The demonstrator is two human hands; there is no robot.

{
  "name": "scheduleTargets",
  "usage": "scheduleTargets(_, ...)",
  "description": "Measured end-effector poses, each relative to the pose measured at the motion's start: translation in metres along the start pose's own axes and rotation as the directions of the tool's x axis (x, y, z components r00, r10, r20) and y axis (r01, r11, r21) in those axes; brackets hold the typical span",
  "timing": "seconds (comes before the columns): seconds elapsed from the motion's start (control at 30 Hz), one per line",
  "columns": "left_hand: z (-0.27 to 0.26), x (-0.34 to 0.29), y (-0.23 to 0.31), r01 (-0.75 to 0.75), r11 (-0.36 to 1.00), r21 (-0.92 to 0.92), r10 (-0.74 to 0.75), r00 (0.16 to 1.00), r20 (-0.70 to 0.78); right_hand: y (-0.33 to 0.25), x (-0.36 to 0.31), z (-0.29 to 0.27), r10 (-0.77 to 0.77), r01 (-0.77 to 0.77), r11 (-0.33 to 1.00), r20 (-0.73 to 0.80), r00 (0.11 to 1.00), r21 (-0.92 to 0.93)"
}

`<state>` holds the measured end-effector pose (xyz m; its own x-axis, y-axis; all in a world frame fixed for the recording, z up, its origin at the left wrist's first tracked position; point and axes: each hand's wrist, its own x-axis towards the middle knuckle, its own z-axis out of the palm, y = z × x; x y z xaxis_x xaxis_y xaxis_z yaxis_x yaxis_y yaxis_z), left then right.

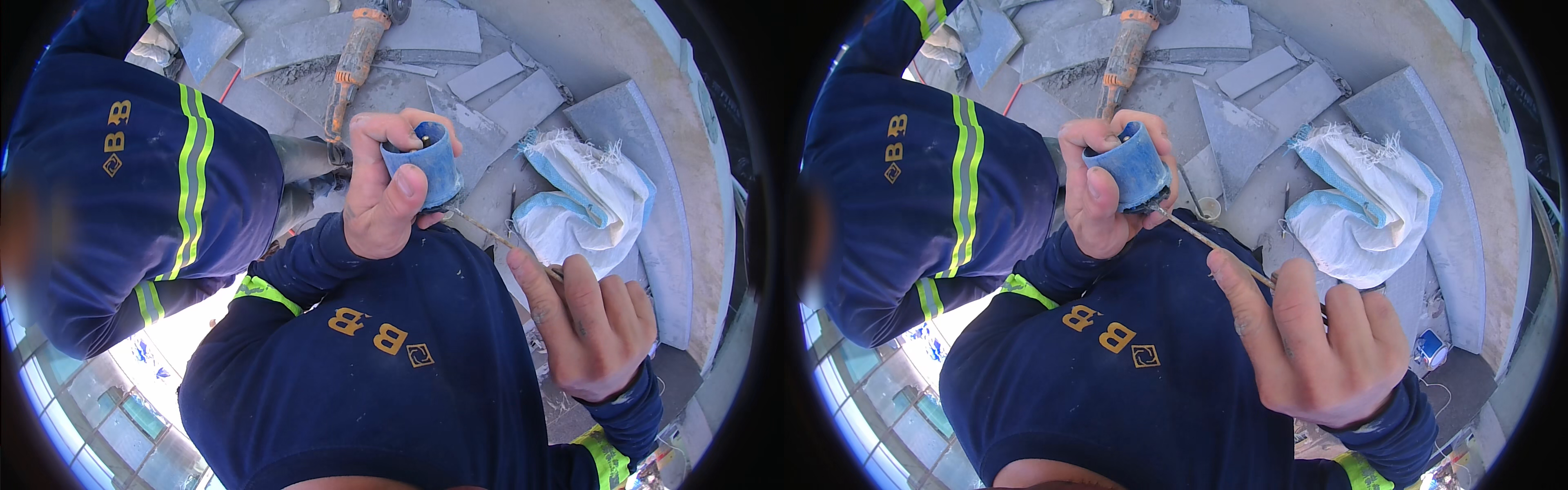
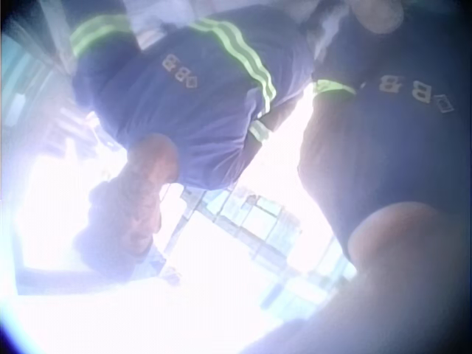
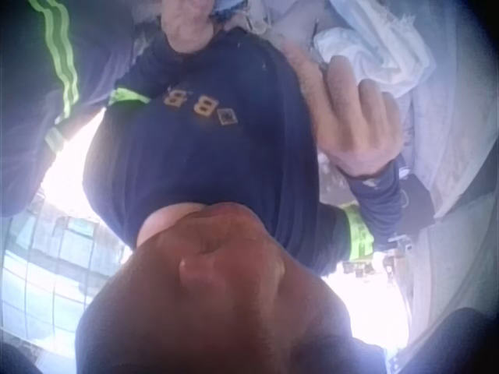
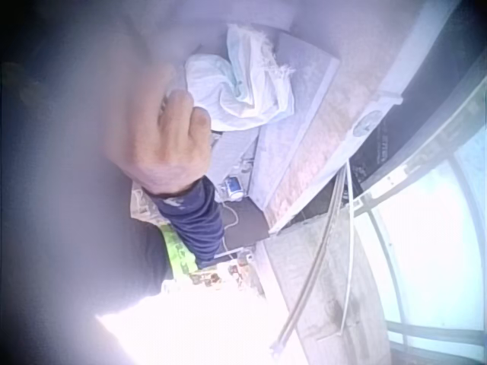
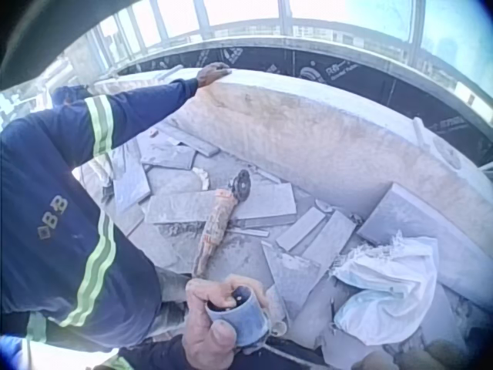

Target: The person uses a bent metal wire to probe and adjust internal contacts inside a small blue cylindrical electrical component. They repeatedly insert, twist, and reposition the wire while holding the component steady. A coworker is visible in the background handling tile pieces.

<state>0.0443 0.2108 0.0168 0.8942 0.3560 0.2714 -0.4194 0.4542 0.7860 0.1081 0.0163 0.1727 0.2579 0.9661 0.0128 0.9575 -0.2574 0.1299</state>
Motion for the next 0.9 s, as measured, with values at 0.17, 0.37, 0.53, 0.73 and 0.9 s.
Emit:
scheduleTargets(0.17, 0.000, 0.001, 0.001, -0.012, 1.000, 0.003, 0.012, 1.000, 0.024, 0.001, 0.000, 0.000, 0.003, -0.003, 1.000, -0.008, 1.000, 0.000)
scheduleTargets(0.37, -0.004, -0.001, 0.002, -0.036, 0.999, 0.013, 0.035, 0.998, 0.052, 0.005, 0.003, -0.002, 0.005, -0.006, 0.998, 0.012, 1.000, 0.069)
scheduleTargets(0.53, -0.001, 0.001, 0.001, -0.037, 0.999, -0.034, 0.039, 0.997, 0.065, 0.009, 0.003, -0.005, 0.006, -0.007, 0.996, 0.013, 1.000, 0.092)
scheduleTargets(0.73, -0.002, -0.001, -0.002, -0.040, 0.999, -0.018, 0.041, 0.997, 0.065, 0.016, 0.007, -0.009, -0.015, 0.005, 0.992, 0.072, 0.997, 0.129)
scheduleTargets(0.9, -0.001, -0.004, -0.006, -0.030, 0.999, 0.015, 0.029, 0.998, 0.051, 0.021, 0.008, -0.006, -0.070, 0.064, 0.994, 0.063, 0.996, 0.092)
